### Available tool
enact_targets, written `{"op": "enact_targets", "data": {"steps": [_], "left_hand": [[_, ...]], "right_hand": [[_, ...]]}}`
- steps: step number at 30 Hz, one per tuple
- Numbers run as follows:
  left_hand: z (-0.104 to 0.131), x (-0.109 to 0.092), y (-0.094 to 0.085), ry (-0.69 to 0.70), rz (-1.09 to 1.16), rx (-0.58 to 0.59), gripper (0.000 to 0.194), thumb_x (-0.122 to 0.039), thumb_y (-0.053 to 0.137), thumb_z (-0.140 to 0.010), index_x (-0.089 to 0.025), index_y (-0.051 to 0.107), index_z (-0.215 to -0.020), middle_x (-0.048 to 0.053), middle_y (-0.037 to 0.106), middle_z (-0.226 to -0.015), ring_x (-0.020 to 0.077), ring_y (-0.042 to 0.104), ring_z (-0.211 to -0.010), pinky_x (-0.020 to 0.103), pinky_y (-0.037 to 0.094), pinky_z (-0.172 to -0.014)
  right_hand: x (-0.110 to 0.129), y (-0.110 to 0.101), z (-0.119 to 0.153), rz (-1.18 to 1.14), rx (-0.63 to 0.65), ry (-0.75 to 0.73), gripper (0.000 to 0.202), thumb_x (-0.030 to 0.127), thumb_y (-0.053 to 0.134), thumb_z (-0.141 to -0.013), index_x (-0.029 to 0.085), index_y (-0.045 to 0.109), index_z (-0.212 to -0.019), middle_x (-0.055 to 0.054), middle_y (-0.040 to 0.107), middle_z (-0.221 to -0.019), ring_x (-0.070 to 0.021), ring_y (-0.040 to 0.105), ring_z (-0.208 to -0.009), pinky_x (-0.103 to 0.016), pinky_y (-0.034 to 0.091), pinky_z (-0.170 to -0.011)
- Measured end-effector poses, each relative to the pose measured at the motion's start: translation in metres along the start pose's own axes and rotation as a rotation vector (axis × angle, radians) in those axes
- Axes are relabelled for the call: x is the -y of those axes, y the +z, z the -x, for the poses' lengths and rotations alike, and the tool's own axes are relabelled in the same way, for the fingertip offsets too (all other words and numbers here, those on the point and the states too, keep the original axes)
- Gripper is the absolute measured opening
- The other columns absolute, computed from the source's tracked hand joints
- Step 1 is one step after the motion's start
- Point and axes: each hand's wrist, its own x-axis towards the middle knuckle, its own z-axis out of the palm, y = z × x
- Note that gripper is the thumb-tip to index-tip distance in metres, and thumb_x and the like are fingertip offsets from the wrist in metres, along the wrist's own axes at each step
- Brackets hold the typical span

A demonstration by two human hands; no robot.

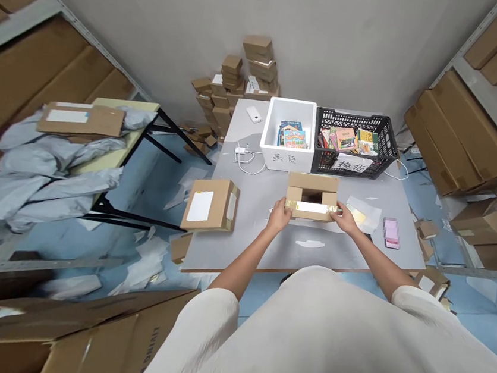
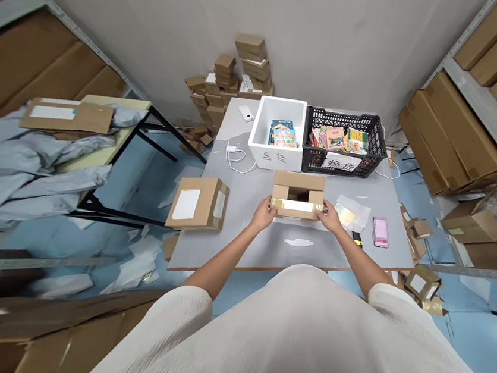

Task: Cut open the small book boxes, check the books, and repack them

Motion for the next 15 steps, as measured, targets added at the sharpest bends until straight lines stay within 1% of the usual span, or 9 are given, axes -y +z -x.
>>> {"op": "enact_targets", "data": {"steps": [3, 5, 8, 11, 13, 15], "left_hand": [[-0.011, 0.012, -0.026, -0.042, 0.022, -0.099, 0.068, -0.026, 0.059, -0.098, -0.02, 0.044, -0.164, 0.017, 0.063, -0.154, 0.0339, 0.061, -0.144, 0.048, 0.05, -0.121], [-0.017, 0.021, -0.044, -0.086, 0.036, -0.154, 0.072, -0.025, 0.059, -0.097, -0.02, 0.04, -0.166, 0.016, 0.063, -0.156, 0.0342, 0.06, -0.145, 0.049, 0.049, -0.123], [-0.021, 0.033, -0.065, -0.177, 0.035, -0.178, 0.075, -0.026, 0.06, -0.098, -0.019, 0.034, -0.168, 0.016, 0.062, -0.158, 0.0347, 0.06, -0.146, 0.048, 0.048, -0.123], [-0.022, 0.04, -0.075, -0.234, 0.015, -0.171, 0.076, -0.026, 0.059, -0.099, -0.017, 0.032, -0.17, 0.017, 0.055, -0.165, 0.0324, 0.053, -0.154, 0.044, 0.043, -0.129], [-0.02, 0.041, -0.076, -0.287, -0.007, -0.173, 0.079, -0.027, 0.058, -0.1, -0.014, 0.027, -0.172, 0.02, 0.046, -0.172, 0.0322, 0.044, -0.161, 0.044, 0.037, -0.132], [-0.018, 0.038, -0.075, -0.336, -0.036, -0.195, 0.084, -0.029, 0.059, -0.1, -0.013, 0.022, -0.174, 0.023, 0.034, -0.178, 0.0357, 0.035, -0.166, 0.049, 0.033, -0.134]], "right_hand": [[0.022, 0.032, -0.027, -0.012, 0.035, -0.006, 0.075, 0.041, 0.073, -0.087, 0.022, 0.057, -0.158, -0.013, 0.064, -0.155, -0.0285, 0.072, -0.115, -0.047, 0.059, -0.11], [0.036, 0.057, -0.042, -0.033, 0.064, 0.01, 0.082, 0.04, 0.074, -0.087, 0.022, 0.051, -0.163, -0.013, 0.063, -0.156, -0.0285, 0.072, -0.117, -0.047, 0.059, -0.111], [0.052, 0.09, -0.057, -0.071, 0.11, -0.029, 0.086, 0.036, 0.074, -0.087, 0.026, 0.045, -0.167, -0.011, 0.058, -0.162, -0.0292, 0.067, -0.129, -0.046, 0.056, -0.116], [0.057, 0.111, -0.06, -0.102, 0.191, -0.028, 0.086, 0.035, 0.073, -0.089, 0.029, 0.042, -0.169, -0.01, 0.052, -0.169, -0.0294, 0.063, -0.139, -0.045, 0.053, -0.119], [0.055, 0.117, -0.059, -0.098, 0.216, 0.007, 0.086, 0.034, 0.071, -0.09, 0.029, 0.04, -0.17, -0.01, 0.047, -0.173, -0.03, 0.062, -0.142, -0.046, 0.052, -0.12], [0.051, 0.115, -0.057, -0.063, 0.209, 0.036, 0.085, 0.034, 0.069, -0.092, 0.03, 0.04, -0.171, -0.01, 0.045, -0.174, -0.0302, 0.062, -0.141, -0.048, 0.051, -0.121]]}}
